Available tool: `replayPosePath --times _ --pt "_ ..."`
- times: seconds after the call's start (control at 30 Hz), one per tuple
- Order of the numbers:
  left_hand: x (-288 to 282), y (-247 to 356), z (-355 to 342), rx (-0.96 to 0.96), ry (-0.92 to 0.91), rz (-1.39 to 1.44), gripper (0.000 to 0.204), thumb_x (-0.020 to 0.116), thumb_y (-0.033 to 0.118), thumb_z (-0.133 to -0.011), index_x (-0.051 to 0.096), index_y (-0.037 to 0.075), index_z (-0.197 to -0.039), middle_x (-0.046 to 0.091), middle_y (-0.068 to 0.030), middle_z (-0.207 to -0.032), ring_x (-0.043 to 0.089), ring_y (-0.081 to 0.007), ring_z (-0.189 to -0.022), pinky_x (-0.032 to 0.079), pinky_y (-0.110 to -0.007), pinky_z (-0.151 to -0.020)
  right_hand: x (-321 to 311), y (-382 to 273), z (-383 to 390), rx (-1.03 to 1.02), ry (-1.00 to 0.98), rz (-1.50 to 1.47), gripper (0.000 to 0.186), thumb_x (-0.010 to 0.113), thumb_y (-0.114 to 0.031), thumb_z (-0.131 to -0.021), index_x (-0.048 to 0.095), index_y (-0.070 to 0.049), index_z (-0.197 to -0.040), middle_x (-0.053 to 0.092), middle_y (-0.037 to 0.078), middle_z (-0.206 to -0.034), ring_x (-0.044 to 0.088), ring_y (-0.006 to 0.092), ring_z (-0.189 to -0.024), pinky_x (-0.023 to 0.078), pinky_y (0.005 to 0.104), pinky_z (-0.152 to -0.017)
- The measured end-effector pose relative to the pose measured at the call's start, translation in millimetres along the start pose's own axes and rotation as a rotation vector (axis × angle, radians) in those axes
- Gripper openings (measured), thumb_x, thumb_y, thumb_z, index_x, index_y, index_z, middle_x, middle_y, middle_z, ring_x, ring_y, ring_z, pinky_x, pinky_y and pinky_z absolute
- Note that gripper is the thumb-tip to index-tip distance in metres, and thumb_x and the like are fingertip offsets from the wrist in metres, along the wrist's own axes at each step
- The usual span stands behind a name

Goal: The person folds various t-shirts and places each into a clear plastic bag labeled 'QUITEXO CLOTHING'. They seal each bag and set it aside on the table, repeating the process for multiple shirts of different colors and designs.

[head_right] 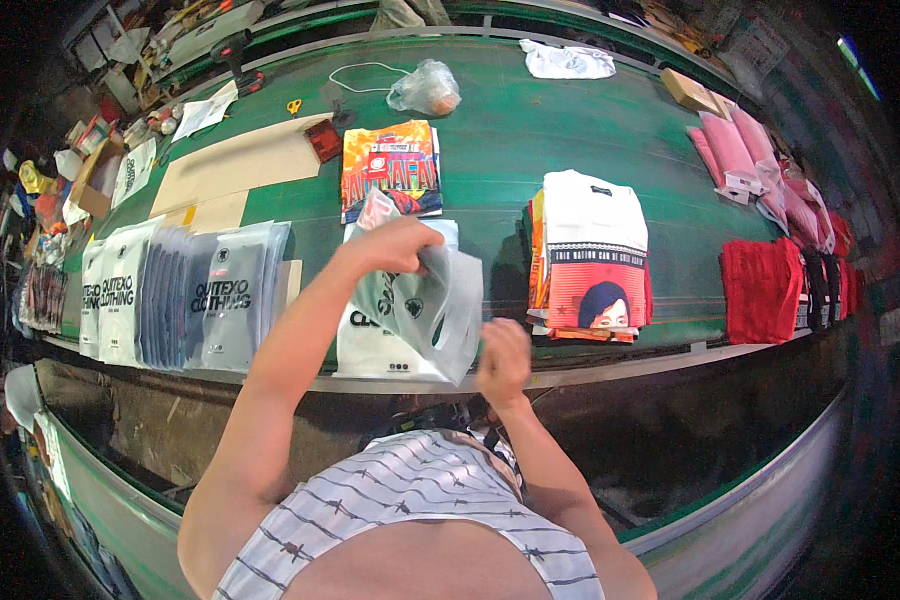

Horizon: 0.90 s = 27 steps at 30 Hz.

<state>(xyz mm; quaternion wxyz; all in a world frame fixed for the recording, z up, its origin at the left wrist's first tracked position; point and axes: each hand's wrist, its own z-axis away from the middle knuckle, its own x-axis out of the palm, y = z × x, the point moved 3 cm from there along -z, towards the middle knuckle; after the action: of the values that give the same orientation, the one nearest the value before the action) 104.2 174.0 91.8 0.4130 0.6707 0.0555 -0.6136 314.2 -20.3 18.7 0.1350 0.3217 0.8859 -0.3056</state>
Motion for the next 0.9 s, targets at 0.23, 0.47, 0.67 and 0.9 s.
replayPosePath --times 0.23,0.47,0.67,0.9 --pt "-98 46 82 -0.048 0.484 0.287 0.037 0.085 0.002 -0.073 0.071 0.002 -0.107 0.076 -0.0107 -0.095 0.071 -0.0231 -0.089 0.055 -0.036 -0.082 20 32 6 0.848 0.125 -0.794 0.082 0.063 0.003 -0.070 0.038 -0.005 -0.147 0.045 0.014 -0.145 0.047 0.0283 -0.135 0.038 0.0420 -0.114" --pt "-87 30 107 -0.209 0.968 1.054 0.036 0.081 0.006 -0.083 0.069 -0.001 -0.117 0.073 -0.0075 -0.108 0.067 -0.0159 -0.095 0.053 -0.033 -0.089 50 27 -61 0.882 -0.135 -1.382 0.070 0.079 -0.021 -0.085 0.044 -0.002 -0.143 0.060 0.010 -0.132 0.062 0.0211 -0.117 0.052 0.0367 -0.099" --pt "71 -72 107 -0.596 0.930 1.303 0.043 0.080 0.007 -0.085 0.064 -0.002 -0.124 0.072 -0.0108 -0.113 0.066 -0.0203 -0.105 0.052 -0.035 -0.095 74 57 -19 1.268 -0.408 -0.964 0.054 0.075 0.001 -0.086 0.052 0.002 -0.135 0.070 0.009 -0.113 0.067 0.0162 -0.098 0.053 0.0338 -0.089" --pt "145 -132 106 -0.839 0.837 1.166 0.028 0.078 0.012 -0.087 0.065 -0.001 -0.109 0.070 -0.0080 -0.095 0.064 -0.0158 -0.085 0.051 -0.033 -0.077 97 92 24 1.145 -0.649 -0.434 0.056 0.077 -0.015 -0.088 0.053 0.009 -0.133 0.071 0.017 -0.114 0.068 0.0222 -0.104 0.052 0.0341 -0.091"
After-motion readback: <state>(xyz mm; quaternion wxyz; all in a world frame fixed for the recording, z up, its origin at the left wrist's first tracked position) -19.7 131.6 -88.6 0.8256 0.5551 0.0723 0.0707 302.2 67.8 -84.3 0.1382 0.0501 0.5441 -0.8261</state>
